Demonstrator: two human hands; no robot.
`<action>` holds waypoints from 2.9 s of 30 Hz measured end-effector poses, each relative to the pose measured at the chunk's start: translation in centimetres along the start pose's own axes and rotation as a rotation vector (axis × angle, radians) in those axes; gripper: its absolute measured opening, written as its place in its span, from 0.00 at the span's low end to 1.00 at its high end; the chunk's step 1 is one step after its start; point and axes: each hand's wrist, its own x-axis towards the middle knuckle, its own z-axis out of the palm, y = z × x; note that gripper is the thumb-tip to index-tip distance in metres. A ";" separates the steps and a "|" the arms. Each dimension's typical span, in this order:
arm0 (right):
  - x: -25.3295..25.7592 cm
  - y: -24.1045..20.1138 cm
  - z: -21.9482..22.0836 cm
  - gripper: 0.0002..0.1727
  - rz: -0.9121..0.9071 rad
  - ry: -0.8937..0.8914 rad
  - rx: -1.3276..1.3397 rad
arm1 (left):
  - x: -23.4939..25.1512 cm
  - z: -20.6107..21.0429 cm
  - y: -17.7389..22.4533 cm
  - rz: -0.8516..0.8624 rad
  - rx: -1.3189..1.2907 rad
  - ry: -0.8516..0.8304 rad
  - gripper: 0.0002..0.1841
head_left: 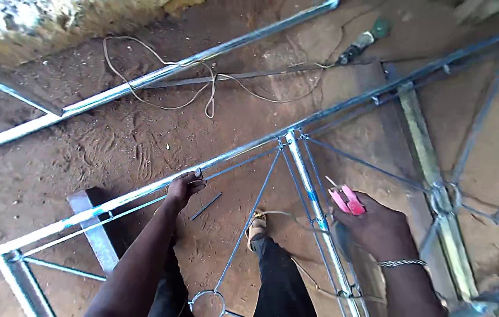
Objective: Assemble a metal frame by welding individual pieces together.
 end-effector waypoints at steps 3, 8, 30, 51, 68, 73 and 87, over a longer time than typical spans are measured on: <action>5.3 1.0 8.7 0.24 -0.195 -0.032 0.262 | 1.0 -0.6 -2.3 0.055 -0.026 0.081 0.12; 6.3 3.6 21.2 0.25 -0.380 -0.124 0.468 | 1.0 0.4 -7.1 0.168 0.114 0.282 0.12; 9.0 8.5 41.9 0.23 -0.872 0.206 0.734 | 22.3 -8.1 -16.8 0.223 0.942 0.492 0.16; 16.4 -0.6 40.8 0.22 -1.256 0.139 0.890 | 23.3 -8.3 -16.7 0.225 1.154 0.334 0.13; 15.4 -4.5 40.1 0.22 -1.262 0.314 0.442 | 22.9 -8.3 -17.4 0.298 1.187 0.358 0.16; 16.5 -3.5 42.4 0.20 -1.362 0.381 0.315 | 24.0 -9.3 -17.6 0.334 1.220 0.353 0.17; 17.4 -3.5 43.7 0.19 -1.440 0.422 0.238 | 24.0 -8.9 -17.5 0.347 1.202 0.367 0.15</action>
